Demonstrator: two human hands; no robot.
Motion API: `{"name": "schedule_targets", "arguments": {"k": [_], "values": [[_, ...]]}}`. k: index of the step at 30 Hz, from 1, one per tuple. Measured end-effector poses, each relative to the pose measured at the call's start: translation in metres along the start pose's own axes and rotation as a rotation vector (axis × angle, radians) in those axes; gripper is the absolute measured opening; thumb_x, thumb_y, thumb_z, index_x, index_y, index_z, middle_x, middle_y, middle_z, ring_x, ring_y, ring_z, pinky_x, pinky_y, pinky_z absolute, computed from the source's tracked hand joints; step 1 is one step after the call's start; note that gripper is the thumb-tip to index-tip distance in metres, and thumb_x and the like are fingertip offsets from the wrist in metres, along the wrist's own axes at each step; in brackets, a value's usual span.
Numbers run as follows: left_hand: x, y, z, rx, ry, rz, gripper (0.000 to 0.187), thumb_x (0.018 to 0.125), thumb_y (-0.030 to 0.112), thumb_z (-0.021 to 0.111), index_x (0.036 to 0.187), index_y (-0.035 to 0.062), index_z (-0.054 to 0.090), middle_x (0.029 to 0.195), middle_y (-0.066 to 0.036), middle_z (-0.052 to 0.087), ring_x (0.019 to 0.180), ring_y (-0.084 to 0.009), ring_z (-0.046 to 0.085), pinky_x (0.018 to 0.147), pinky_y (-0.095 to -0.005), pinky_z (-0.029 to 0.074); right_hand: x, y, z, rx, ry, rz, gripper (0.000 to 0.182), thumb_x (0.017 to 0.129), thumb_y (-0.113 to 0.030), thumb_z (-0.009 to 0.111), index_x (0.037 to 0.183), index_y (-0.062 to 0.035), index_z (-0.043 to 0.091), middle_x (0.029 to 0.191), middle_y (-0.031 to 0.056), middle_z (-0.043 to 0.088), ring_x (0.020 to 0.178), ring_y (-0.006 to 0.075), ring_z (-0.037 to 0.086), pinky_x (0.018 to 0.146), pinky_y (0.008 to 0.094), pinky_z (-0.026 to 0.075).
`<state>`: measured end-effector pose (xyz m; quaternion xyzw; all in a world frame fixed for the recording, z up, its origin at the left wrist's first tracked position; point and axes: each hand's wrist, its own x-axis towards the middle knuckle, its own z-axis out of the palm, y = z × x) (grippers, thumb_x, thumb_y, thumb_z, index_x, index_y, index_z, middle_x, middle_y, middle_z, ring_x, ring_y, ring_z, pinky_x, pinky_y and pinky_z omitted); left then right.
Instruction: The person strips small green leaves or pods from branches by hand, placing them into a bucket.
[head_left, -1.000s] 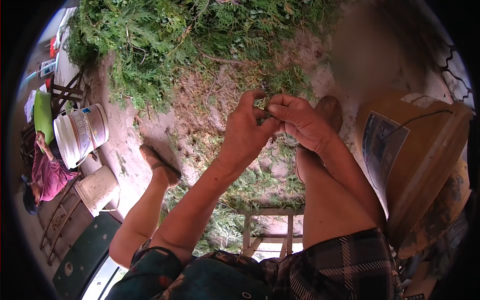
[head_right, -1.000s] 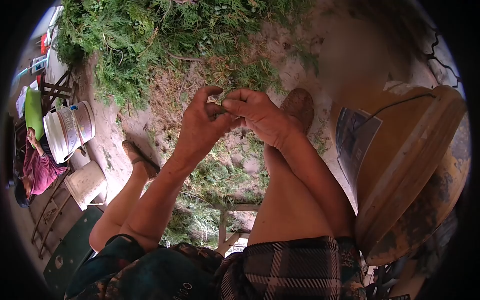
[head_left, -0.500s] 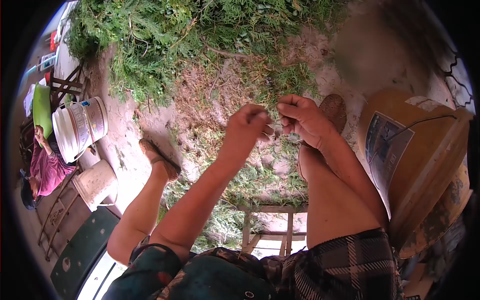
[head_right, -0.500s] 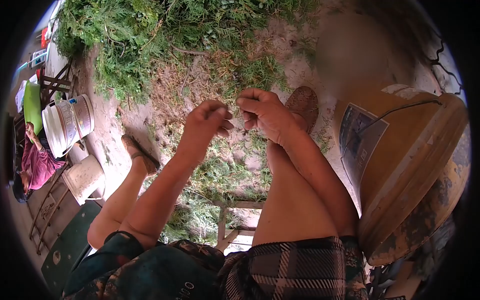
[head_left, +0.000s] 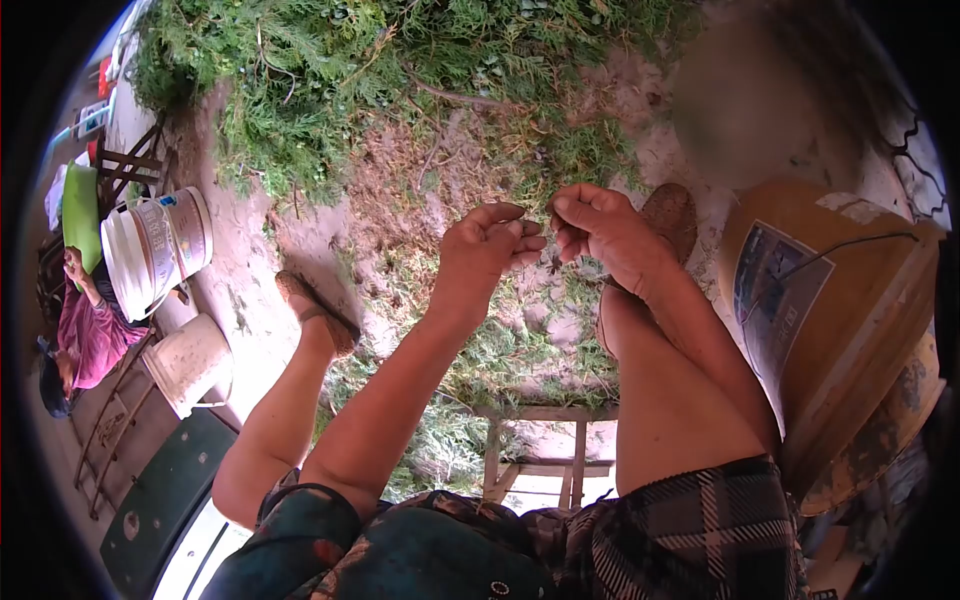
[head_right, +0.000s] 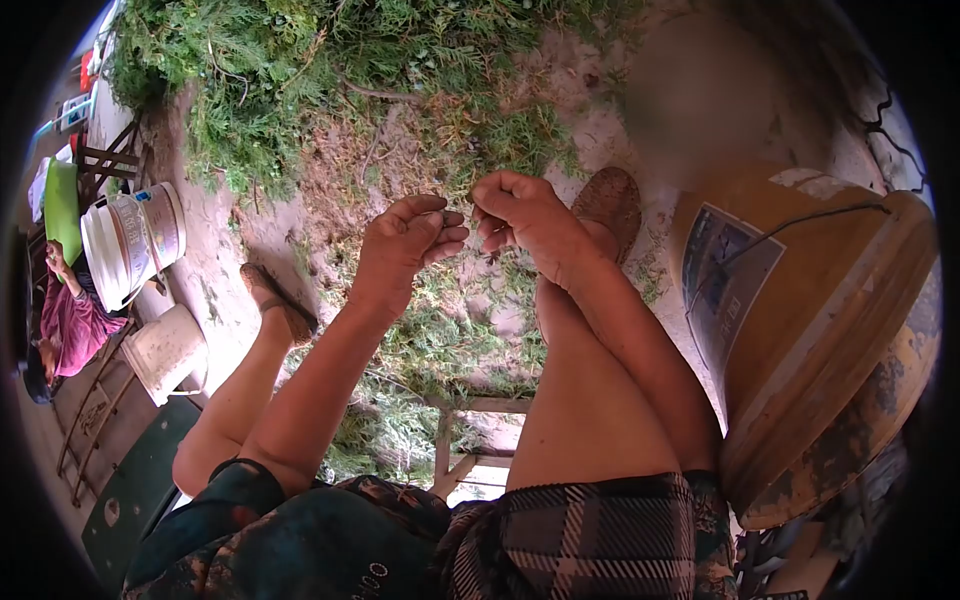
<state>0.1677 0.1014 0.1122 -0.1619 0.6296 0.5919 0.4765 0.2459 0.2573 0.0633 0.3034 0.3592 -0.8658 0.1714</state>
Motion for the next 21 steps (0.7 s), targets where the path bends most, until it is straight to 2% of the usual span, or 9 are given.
{"name": "schedule_targets", "arguments": {"k": [2,5,9,11,12,15,16,19,21], "values": [[-0.003,0.001,0.005,0.146,0.016,0.128,0.022,0.088,0.009,0.053,0.105,-0.0060,0.052,0.089,-0.012,0.062,0.076,-0.0171,0.063,0.072,-0.0279,0.054,-0.001,-0.001,0.001,0.058,-0.041,0.008,0.025,0.089,-0.029,0.056,0.091,-0.0042,0.056,0.075,0.0025,0.056,0.063,0.0092,0.055,0.055,0.0247,0.051],[-0.006,0.001,0.008,0.325,-0.044,0.136,0.015,0.089,0.011,0.054,0.097,-0.0021,0.057,0.086,-0.009,0.062,0.066,-0.0130,0.060,0.063,-0.0256,0.051,-0.004,-0.002,0.005,0.189,-0.148,0.065,0.030,0.090,-0.033,0.054,0.091,-0.0034,0.056,0.075,0.0036,0.056,0.060,0.0096,0.055,0.052,0.0246,0.050],[-0.002,-0.008,0.004,0.308,0.044,0.117,0.013,0.088,0.011,0.056,0.094,-0.0009,0.059,0.085,-0.006,0.062,0.065,-0.0102,0.056,0.060,-0.0241,0.047,-0.005,-0.002,-0.001,0.210,-0.134,0.101,0.029,0.090,-0.033,0.055,0.088,-0.0034,0.055,0.073,0.0042,0.055,0.055,0.0096,0.054,0.047,0.0249,0.049],[0.025,-0.028,-0.022,0.644,0.322,0.520,0.012,0.084,0.007,0.056,0.094,0.0025,0.060,0.081,-0.009,0.063,0.072,-0.0207,0.061,0.063,-0.0333,0.048,-0.003,0.000,-0.009,0.185,-0.082,0.127,0.027,0.089,-0.032,0.057,0.086,-0.0055,0.053,0.075,0.0048,0.055,0.058,0.0104,0.053,0.045,0.0257,0.047],[0.030,-0.024,-0.030,1.093,0.413,0.865,0.015,0.079,0.004,0.058,0.094,0.0055,0.061,0.089,-0.012,0.061,0.081,-0.0299,0.060,0.070,-0.0389,0.047,-0.003,-0.002,-0.008,0.184,-0.082,0.127,0.027,0.089,-0.032,0.057,0.086,-0.0055,0.053,0.075,0.0048,0.055,0.058,0.0104,0.053,0.045,0.0257,0.047],[0.051,-0.023,-0.038,1.150,0.430,0.795,0.014,0.077,0.006,0.061,0.091,0.0081,0.063,0.096,-0.012,0.061,0.086,-0.0339,0.058,0.072,-0.0408,0.047,-0.006,-0.007,-0.004,0.150,-0.044,0.130,0.026,0.088,-0.031,0.057,0.083,-0.0063,0.051,0.075,0.0045,0.054,0.058,0.0101,0.052,0.045,0.0256,0.046],[0.061,-0.026,-0.038,1.136,0.438,0.658,0.014,0.076,0.009,0.063,0.090,0.0098,0.063,0.095,-0.011,0.061,0.085,-0.0332,0.059,0.072,-0.0405,0.047,-0.007,-0.007,-0.003,0.145,-0.034,0.139,0.025,0.088,-0.030,0.057,0.083,-0.0065,0.051,0.075,0.0044,0.054,0.058,0.0104,0.052,0.047,0.0259,0.047],[0.081,-0.031,-0.031,1.296,0.446,0.585,0.014,0.075,0.011,0.064,0.090,0.0108,0.064,0.092,-0.012,0.061,0.083,-0.0332,0.059,0.070,-0.0404,0.048,-0.006,-0.004,-0.005,0.122,-0.029,0.156,0.024,0.089,-0.029,0.056,0.084,-0.0062,0.052,0.077,0.0045,0.054,0.061,0.0115,0.053,0.053,0.0270,0.048],[0.079,-0.029,-0.030,1.201,0.413,0.658,0.015,0.076,0.010,0.064,0.091,0.0096,0.062,0.088,-0.013,0.059,0.080,-0.0330,0.059,0.067,-0.0410,0.047,-0.003,-0.006,-0.005,0.103,-0.053,0.154,0.024,0.090,-0.029,0.055,0.087,-0.0059,0.052,0.078,0.0048,0.055,0.064,0.0123,0.054,0.056,0.0279,0.049]]}}
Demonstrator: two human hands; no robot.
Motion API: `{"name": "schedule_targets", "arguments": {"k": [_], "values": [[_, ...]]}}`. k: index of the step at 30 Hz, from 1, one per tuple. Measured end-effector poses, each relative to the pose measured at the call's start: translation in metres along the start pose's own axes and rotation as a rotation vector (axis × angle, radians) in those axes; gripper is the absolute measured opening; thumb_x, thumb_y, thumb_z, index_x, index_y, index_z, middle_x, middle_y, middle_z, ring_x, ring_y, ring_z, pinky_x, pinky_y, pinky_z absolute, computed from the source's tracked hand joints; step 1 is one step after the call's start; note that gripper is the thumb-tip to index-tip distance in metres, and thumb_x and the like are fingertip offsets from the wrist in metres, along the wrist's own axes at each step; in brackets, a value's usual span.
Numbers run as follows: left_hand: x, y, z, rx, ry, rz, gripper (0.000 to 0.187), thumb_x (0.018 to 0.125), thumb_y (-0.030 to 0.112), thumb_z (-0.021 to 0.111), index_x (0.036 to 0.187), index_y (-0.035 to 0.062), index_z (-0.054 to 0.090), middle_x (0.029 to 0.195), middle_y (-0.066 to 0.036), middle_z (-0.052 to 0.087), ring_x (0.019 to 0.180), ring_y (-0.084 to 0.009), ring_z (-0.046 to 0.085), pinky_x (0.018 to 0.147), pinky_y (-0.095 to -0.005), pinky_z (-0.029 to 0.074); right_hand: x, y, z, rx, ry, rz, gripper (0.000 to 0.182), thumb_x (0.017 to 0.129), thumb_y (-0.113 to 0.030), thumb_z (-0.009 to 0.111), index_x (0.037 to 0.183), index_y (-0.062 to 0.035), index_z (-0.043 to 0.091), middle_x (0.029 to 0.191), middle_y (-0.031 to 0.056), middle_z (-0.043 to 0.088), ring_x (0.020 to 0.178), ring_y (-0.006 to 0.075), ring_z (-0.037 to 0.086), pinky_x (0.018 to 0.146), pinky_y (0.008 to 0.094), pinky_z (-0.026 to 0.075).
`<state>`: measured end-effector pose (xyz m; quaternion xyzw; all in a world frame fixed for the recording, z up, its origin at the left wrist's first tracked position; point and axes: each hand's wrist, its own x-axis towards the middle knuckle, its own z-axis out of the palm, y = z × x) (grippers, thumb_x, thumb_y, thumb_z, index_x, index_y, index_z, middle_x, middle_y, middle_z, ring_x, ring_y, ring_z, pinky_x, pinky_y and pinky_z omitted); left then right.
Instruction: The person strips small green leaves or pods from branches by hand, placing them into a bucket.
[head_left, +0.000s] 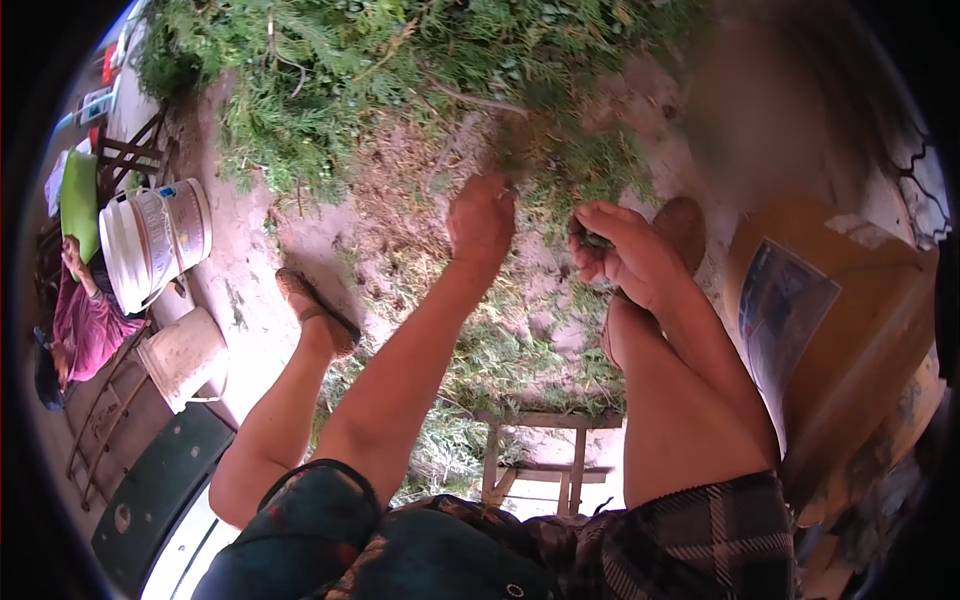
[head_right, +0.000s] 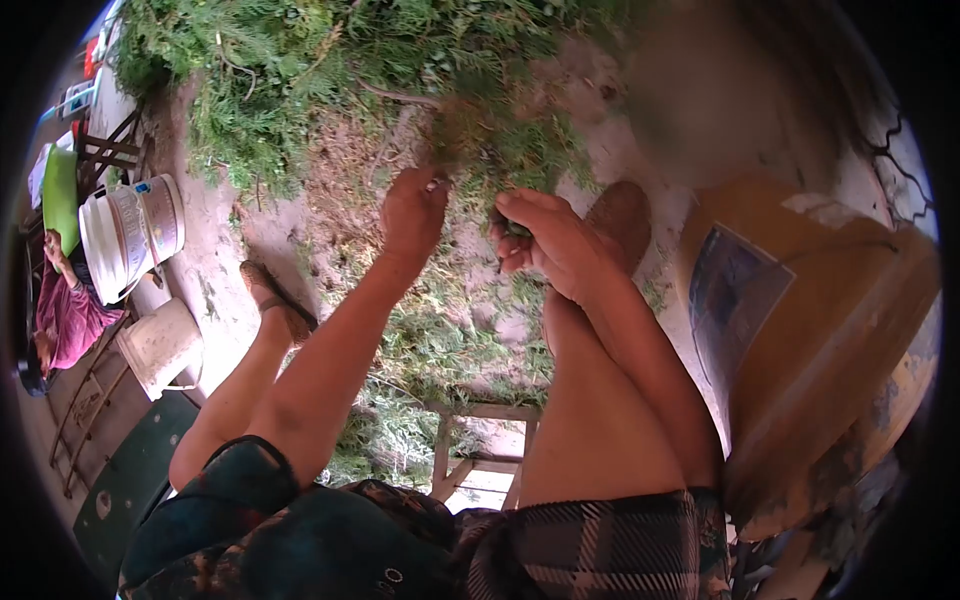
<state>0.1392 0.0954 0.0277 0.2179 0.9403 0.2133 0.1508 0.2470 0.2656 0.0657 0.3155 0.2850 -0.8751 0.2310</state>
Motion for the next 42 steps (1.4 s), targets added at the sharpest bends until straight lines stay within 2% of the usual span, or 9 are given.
{"name": "schedule_targets", "arguments": {"k": [6,9,13,16,24,34,36,38,42], "values": [[-0.027,0.026,-0.044,-0.486,-0.210,0.157,0.016,0.083,0.011,0.061,0.097,0.0055,0.062,0.088,-0.008,0.062,0.073,-0.0144,0.058,0.061,-0.0266,0.046,0.006,0.006,-0.002,0.354,0.023,0.053,0.028,0.092,-0.031,0.050,0.103,-0.0049,0.053,0.091,0.0092,0.056,0.080,0.0212,0.058,0.064,0.0396,0.053],[-0.004,-0.002,-0.060,-0.425,-0.100,-0.265,0.022,0.086,0.012,0.056,0.106,0.0049,0.063,0.083,-0.007,0.064,0.069,-0.0108,0.057,0.060,-0.0251,0.047,0.009,0.006,-0.014,0.432,-0.074,0.088,0.025,0.093,-0.028,0.048,0.099,-0.0040,0.051,0.092,0.0119,0.056,0.083,0.0241,0.059,0.059,0.0408,0.054],[0.071,-0.063,-0.052,-0.166,0.358,-0.065,0.021,0.081,0.011,0.056,0.097,0.0011,0.065,0.076,-0.019,0.064,0.059,-0.0269,0.060,0.059,-0.0377,0.048,0.008,0.007,-0.012,0.420,-0.090,0.104,0.023,0.091,-0.026,0.050,0.095,-0.0037,0.052,0.089,0.0134,0.057,0.079,0.0227,0.057,0.054,0.0369,0.055],[0.096,-0.074,-0.034,0.189,0.312,-0.006,0.020,0.079,0.013,0.058,0.095,0.0033,0.064,0.081,-0.020,0.065,0.067,-0.0323,0.061,0.064,-0.0412,0.048,0.007,0.005,-0.010,0.396,-0.081,0.109,0.022,0.091,-0.025,0.050,0.093,-0.0033,0.053,0.088,0.0131,0.057,0.078,0.0221,0.057,0.055,0.0370,0.055],[0.021,-0.077,-0.060,-0.599,0.095,-0.484,0.021,0.079,0.012,0.061,0.095,-0.0021,0.058,0.079,-0.014,0.063,0.068,-0.0218,0.064,0.057,-0.0311,0.049,0.009,0.001,-0.009,0.321,-0.085,0.047,0.021,0.091,-0.024,0.051,0.095,-0.0030,0.052,0.090,0.0123,0.057,0.077,0.0215,0.060,0.056,0.0382,0.056],[0.002,-0.058,-0.065,-0.451,0.205,-0.481,0.014,0.080,0.011,0.063,0.089,0.0013,0.065,0.070,-0.007,0.064,0.059,-0.0125,0.056,0.055,-0.0275,0.046,0.015,-0.002,0.005,0.182,-0.075,0.040,0.013,0.089,-0.019,0.056,0.095,-0.0079,0.054,0.091,0.0081,0.058,0.083,0.0188,0.059,0.067,0.0357,0.057],[0.021,-0.085,-0.056,-0.303,0.326,-0.207,0.015,0.080,0.008,0.058,0.091,0.0020,0.065,0.075,-0.015,0.065,0.064,-0.0258,0.062,0.058,-0.0341,0.048,0.015,0.000,0.000,0.174,-0.081,0.048,0.014,0.089,-0.020,0.057,0.095,-0.0076,0.054,0.091,0.0080,0.058,0.083,0.0186,0.059,0.067,0.0356,0.057],[0.043,-0.093,-0.059,-0.043,0.303,0.015,0.019,0.081,0.008,0.059,0.097,0.0008,0.064,0.077,-0.014,0.064,0.064,-0.0188,0.062,0.057,-0.0300,0.048,0.014,0.001,0.000,0.166,-0.096,0.052,0.015,0.089,-0.021,0.057,0.095,-0.0074,0.054,0.090,0.0079,0.058,0.082,0.0184,0.059,0.066,0.0355,0.057],[0.058,-0.082,-0.059,0.030,0.130,-0.046,0.020,0.078,0.008,0.061,0.097,0.0021,0.064,0.078,-0.015,0.064,0.065,-0.0207,0.062,0.059,-0.0308,0.048,0.009,-0.003,0.011,0.163,-0.009,0.036,0.021,0.090,-0.025,0.056,0.096,-0.0054,0.054,0.091,0.0093,0.057,0.081,0.0215,0.059,0.065,0.0363,0.056]]}}
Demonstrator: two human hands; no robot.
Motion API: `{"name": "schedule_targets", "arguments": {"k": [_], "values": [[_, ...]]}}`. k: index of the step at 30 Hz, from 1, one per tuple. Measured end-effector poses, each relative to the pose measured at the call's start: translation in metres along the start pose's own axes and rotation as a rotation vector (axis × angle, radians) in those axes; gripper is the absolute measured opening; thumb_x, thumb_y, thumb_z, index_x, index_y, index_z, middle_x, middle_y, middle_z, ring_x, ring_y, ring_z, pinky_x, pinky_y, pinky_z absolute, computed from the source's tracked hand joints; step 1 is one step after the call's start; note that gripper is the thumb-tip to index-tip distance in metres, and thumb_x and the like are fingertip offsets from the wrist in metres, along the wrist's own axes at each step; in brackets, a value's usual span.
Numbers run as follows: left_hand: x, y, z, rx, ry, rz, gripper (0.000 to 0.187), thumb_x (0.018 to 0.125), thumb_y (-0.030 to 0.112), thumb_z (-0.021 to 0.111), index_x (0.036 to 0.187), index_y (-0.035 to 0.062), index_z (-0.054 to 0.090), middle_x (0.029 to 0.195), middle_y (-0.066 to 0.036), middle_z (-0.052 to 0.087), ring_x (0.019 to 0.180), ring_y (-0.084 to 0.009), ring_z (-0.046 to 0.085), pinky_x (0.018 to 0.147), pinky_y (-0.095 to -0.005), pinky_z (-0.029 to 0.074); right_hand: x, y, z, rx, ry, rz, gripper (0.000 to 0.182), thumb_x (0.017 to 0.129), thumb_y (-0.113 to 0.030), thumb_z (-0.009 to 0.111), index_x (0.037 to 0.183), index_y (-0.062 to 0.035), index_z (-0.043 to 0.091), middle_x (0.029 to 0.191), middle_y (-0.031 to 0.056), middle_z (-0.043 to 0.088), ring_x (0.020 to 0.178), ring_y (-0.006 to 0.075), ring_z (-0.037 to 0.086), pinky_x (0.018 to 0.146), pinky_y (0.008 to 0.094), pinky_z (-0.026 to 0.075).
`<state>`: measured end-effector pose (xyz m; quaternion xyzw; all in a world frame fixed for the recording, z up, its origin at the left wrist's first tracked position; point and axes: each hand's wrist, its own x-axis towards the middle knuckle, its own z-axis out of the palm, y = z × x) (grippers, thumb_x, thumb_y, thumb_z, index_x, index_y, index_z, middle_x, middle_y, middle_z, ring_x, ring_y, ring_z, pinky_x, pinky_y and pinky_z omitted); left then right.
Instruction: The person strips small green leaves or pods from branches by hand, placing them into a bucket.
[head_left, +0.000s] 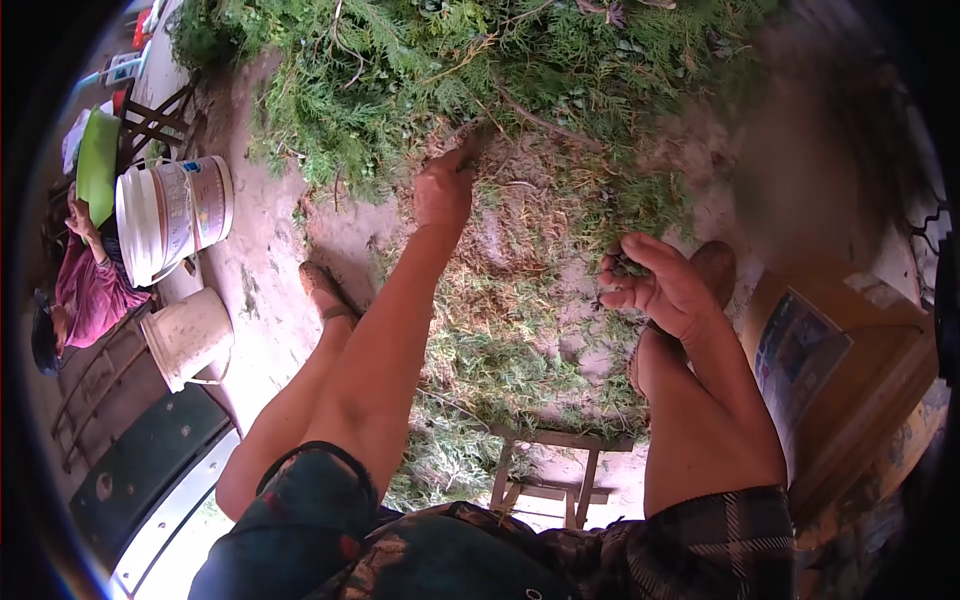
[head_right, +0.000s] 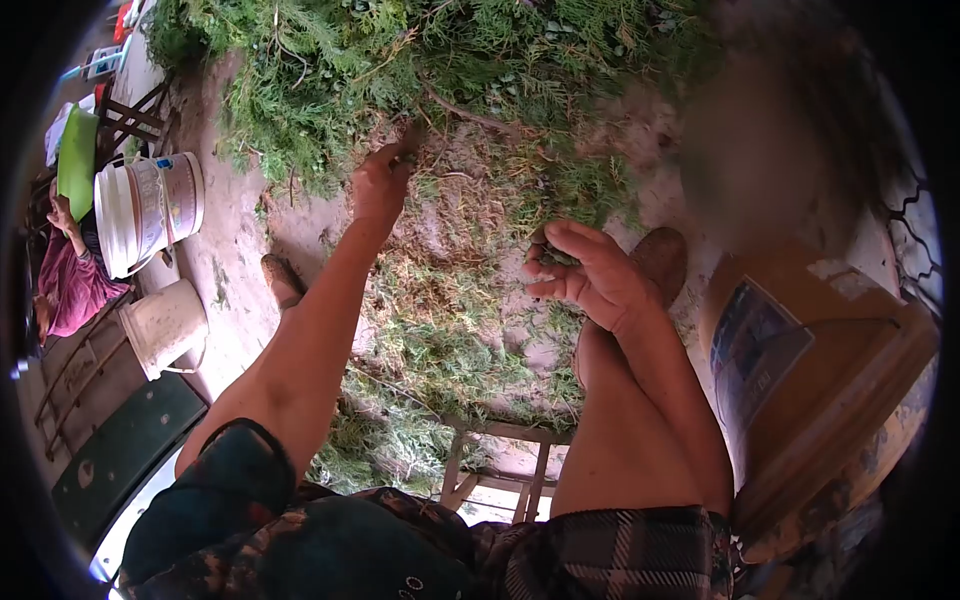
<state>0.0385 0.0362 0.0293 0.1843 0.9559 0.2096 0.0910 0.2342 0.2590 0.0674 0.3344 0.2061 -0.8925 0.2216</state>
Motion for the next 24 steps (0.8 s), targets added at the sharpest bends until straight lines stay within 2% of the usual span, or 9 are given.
{"name": "schedule_targets", "arguments": {"k": [4,6,8,9,11,13,14,20,24], "values": [[-0.034,0.049,-0.015,-0.316,-0.060,-0.128,0.024,0.081,0.010,0.062,0.104,0.0032,0.060,0.081,-0.011,0.065,0.071,-0.0157,0.061,0.064,-0.0279,0.049,0.001,0.002,0.002,0.137,0.022,0.002,0.027,0.092,-0.031,0.050,0.097,-0.0038,0.054,0.091,0.0111,0.057,0.083,0.0263,0.059,0.066,0.0392,0.057],[-0.068,0.079,-0.014,-0.517,-0.194,0.102,0.027,0.083,0.012,0.062,0.109,0.0050,0.058,0.087,-0.009,0.066,0.075,-0.0129,0.061,0.068,-0.0272,0.050,-0.001,0.000,0.010,0.187,0.002,0.039,0.028,0.093,-0.031,0.049,0.097,-0.0037,0.054,0.090,0.0111,0.057,0.083,0.0264,0.059,0.064,0.0393,0.057],[-0.077,0.101,-0.029,-0.690,-0.372,0.075,0.028,0.084,0.014,0.063,0.110,0.0067,0.059,0.094,-0.009,0.066,0.081,-0.0130,0.062,0.071,-0.0281,0.050,0.001,-0.001,0.010,0.226,-0.024,0.076,0.029,0.093,-0.032,0.048,0.097,-0.0036,0.054,0.090,0.0111,0.057,0.082,0.0265,0.059,0.062,0.0394,0.056],[-0.066,0.095,-0.032,-0.483,-0.385,-0.025,0.030,0.084,0.017,0.063,0.111,0.0057,0.058,0.100,-0.011,0.064,0.084,-0.0158,0.062,0.071,-0.0292,0.051,0.003,0.001,0.001,0.243,-0.074,0.084,0.027,0.093,-0.030,0.048,0.096,-0.0041,0.054,0.089,0.0109,0.056,0.078,0.0249,0.059,0.059,0.0386,0.056],[-0.022,0.026,-0.016,-0.155,-0.022,-0.258,0.038,0.083,0.019,0.063,0.118,0.0062,0.056,0.102,-0.021,0.062,0.079,-0.0218,0.064,0.068,-0.0329,0.053,0.006,0.003,-0.012,0.256,-0.131,0.089,0.025,0.093,-0.028,0.048,0.095,-0.0046,0.054,0.089,0.0108,0.056,0.075,0.0232,0.058,0.055,0.0378,0.055],[0.013,-0.013,-0.014,0.231,0.037,-0.278,0.063,0.083,0.027,0.062,0.137,0.0121,0.034,0.140,-0.025,0.028,0.125,-0.0349,0.037,0.100,-0.0454,0.036,0.005,0.008,-0.017,0.202,-0.205,0.120,0.020,0.092,-0.026,0.050,0.093,-0.0058,0.054,0.088,0.0108,0.056,0.071,0.0192,0.056,0.049,0.0336,0.052],[0.022,-0.029,-0.011,0.248,-0.019,-0.293,0.070,0.083,0.028,0.061,0.141,0.0140,0.024,0.144,-0.022,0.021,0.132,-0.0358,0.025,0.108,-0.0448,0.024,0.003,0.009,-0.016,0.206,-0.203,0.121,0.020,0.092,-0.026,0.050,0.093,-0.0058,0.054,0.088,0.0108,0.056,0.071,0.0192,0.056,0.049,0.0336,0.052],[-0.024,-0.062,0.011,0.220,0.004,0.073,0.055,0.084,0.006,0.050,0.137,0.0113,0.035,0.138,-0.020,0.035,0.127,-0.0374,0.034,0.105,-0.0433,0.030,0.004,0.002,-0.010,0.152,-0.103,0.129,0.017,0.091,-0.023,0.052,0.091,-0.0062,0.055,0.087,0.0108,0.057,0.069,0.0156,0.055,0.045,0.0272,0.047],[-0.042,-0.054,-0.009,0.056,0.125,-0.016,0.027,0.081,-0.001,0.051,0.104,0.0055,0.063,0.119,-0.021,0.055,0.104,-0.0341,0.056,0.085,-0.0364,0.048,0.004,0.000,-0.008,0.108,-0.082,0.096,0.018,0.090,-0.023,0.053,0.090,-0.0056,0.055,0.086,0.0106,0.057,0.069,0.0163,0.055,0.045,0.0273,0.047]]}}
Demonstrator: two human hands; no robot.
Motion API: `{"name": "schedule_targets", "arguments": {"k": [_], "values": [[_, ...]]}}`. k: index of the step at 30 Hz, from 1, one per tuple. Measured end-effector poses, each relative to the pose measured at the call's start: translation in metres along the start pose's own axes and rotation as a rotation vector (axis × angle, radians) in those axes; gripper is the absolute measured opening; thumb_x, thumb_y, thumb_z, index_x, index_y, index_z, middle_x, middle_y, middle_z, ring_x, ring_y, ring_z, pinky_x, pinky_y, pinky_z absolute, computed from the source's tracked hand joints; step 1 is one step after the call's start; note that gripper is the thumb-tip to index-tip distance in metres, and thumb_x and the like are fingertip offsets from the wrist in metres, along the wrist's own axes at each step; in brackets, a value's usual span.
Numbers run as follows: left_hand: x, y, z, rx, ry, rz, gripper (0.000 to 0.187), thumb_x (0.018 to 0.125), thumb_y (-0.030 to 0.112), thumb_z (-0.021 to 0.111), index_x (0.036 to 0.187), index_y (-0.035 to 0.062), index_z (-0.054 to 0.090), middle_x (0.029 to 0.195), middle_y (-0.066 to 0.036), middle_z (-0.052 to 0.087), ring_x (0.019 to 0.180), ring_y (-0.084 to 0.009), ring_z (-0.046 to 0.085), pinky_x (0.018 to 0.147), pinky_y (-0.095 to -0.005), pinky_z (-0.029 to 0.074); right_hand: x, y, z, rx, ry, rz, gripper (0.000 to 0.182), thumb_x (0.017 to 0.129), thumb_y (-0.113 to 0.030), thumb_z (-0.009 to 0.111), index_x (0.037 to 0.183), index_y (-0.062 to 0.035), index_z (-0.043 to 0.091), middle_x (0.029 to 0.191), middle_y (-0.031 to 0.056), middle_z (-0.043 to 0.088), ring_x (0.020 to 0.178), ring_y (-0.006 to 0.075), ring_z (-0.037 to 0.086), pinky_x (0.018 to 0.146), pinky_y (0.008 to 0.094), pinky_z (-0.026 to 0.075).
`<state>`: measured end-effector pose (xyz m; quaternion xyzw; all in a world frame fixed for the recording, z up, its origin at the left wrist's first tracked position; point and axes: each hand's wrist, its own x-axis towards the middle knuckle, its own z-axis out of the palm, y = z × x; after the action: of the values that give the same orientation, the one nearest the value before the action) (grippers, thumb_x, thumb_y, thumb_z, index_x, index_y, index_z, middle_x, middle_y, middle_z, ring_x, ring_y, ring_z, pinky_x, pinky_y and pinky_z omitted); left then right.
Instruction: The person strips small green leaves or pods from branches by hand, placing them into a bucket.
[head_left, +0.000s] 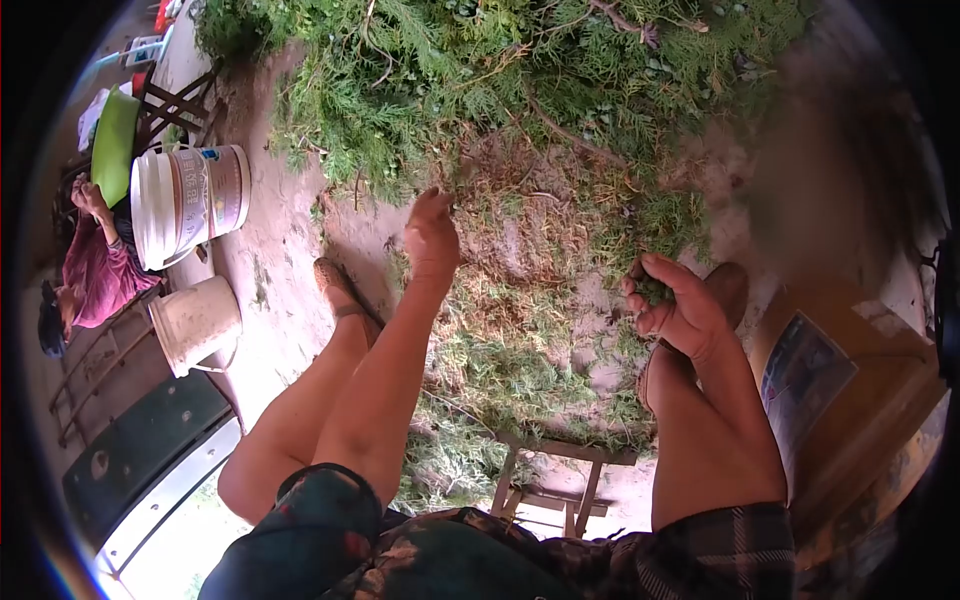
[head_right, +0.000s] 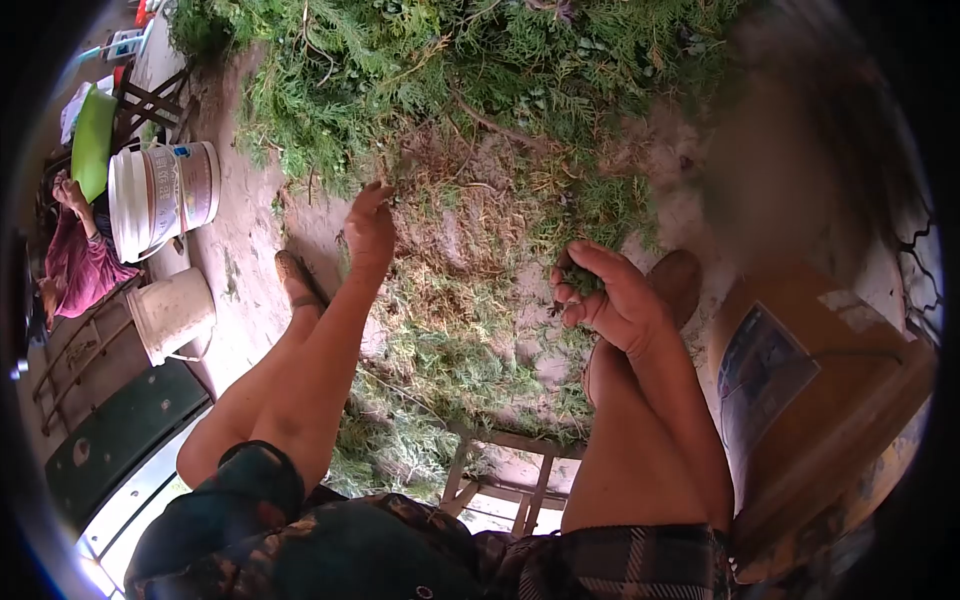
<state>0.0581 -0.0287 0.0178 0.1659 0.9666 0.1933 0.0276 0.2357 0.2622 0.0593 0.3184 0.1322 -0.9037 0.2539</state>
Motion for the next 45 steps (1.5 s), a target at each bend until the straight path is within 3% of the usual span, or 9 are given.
{"name": "schedule_targets", "arguments": {"k": [3,10,14,20,31,33,37,39,45], "values": [[0.019,0.001,-0.014,-0.106,0.132,-0.197,0.013,0.080,0.009,0.059,0.089,0.0056,0.067,0.091,-0.017,0.065,0.080,-0.0324,0.063,0.071,-0.0376,0.050,-0.003,-0.001,-0.003,0.019,0.021,-0.022,0.018,0.089,-0.023,0.054,0.091,-0.0054,0.054,0.086,0.0108,0.057,0.069,0.0165,0.055,0.045,0.0281,0.047],[0.043,0.020,0.005,-0.024,-0.087,-0.139,0.017,0.079,0.019,0.063,0.092,0.0079,0.067,0.084,-0.017,0.065,0.078,-0.0327,0.063,0.069,-0.0391,0.049,-0.006,-0.003,0.003,0.000,0.077,-0.066,0.017,0.089,-0.023,0.055,0.090,-0.0059,0.053,0.081,0.0081,0.056,0.066,0.0160,0.055,0.046,0.0299,0.048],[0.032,0.017,-0.004,-0.304,-0.079,-0.429,0.020,0.081,0.019,0.061,0.092,0.0030,0.063,0.080,-0.017,0.065,0.077,-0.0290,0.065,0.067,-0.0359,0.050,-0.007,-0.002,0.002,-0.031,0.069,-0.080,0.017,0.090,-0.023,0.054,0.090,-0.0058,0.053,0.079,0.0069,0.056,0.065,0.0156,0.055,0.045,0.0298,0.047],[0.016,0.027,-0.034,-0.287,0.187,-0.237,0.016,0.082,0.014,0.057,0.091,0.0009,0.062,0.084,-0.016,0.065,0.074,-0.0266,0.064,0.066,-0.0337,0.049,-0.006,-0.001,0.001,-0.079,-0.080,-0.036,0.017,0.091,-0.022,0.053,0.090,-0.0055,0.053,0.080,0.0067,0.056,0.066,0.0143,0.056,0.046,0.0284,0.050],[-0.007,0.007,-0.003,0.184,-0.017,-0.203,0.025,0.076,0.012,0.061,0.099,0.0035,0.063,0.084,-0.016,0.063,0.073,-0.0304,0.061,0.069,-0.0354,0.049,-0.010,0.001,0.008,-0.162,0.111,-0.076,0.017,0.090,-0.024,0.054,0.092,-0.0063,0.055,0.083,0.0059,0.056,0.065,0.0129,0.054,0.049,0.0284,0.051],[-0.007,0.028,-0.015,-0.087,-0.032,-0.393,0.028,0.075,0.014,0.066,0.101,0.0030,0.063,0.082,-0.013,0.064,0.071,-0.0252,0.062,0.068,-0.0333,0.049,-0.009,0.001,0.008,-0.165,0.102,-0.056,0.017,0.090,-0.024,0.054,0.093,-0.0070,0.055,0.079,0.0049,0.056,0.061,0.0119,0.052,0.047,0.0271,0.049],[-0.024,0.082,-0.037,-0.475,-0.102,-0.333,0.028,0.075,0.010,0.068,0.101,0.0019,0.062,0.080,-0.009,0.064,0.070,-0.0166,0.060,0.066,-0.0279,0.049,-0.005,-0.002,0.010,-0.198,-0.102,-0.036,0.020,0.089,-0.027,0.056,0.096,-0.0081,0.053,0.071,0.0023,0.053,0.052,0.0079,0.046,0.042,0.0229,0.040],[-0.031,0.114,-0.047,-0.738,-0.410,-0.312,0.029,0.077,0.002,0.067,0.104,-0.0004,0.060,0.085,-0.003,0.062,0.077,-0.0087,0.058,0.068,-0.0220,0.047,-0.006,-0.003,0.028,-0.348,-0.019,-0.091,0.023,0.088,-0.027,0.058,0.096,-0.0061,0.054,0.069,0.0014,0.052,0.052,0.0059,0.046,0.041,0.0217,0.037],[-0.047,0.168,-0.041,-0.643,-0.367,0.015,0.034,0.078,-0.002,0.063,0.110,0.0011,0.056,0.094,-0.007,0.061,0.078,-0.0111,0.060,0.070,-0.0241,0.050,-0.006,-0.004,0.050,-0.769,0.077,-0.258,0.026,0.085,-0.023,0.060,0.098,-0.0004,0.056,0.065,-0.0005,0.052,0.055,0.0040,0.045,0.043,0.0210,0.035]]}}
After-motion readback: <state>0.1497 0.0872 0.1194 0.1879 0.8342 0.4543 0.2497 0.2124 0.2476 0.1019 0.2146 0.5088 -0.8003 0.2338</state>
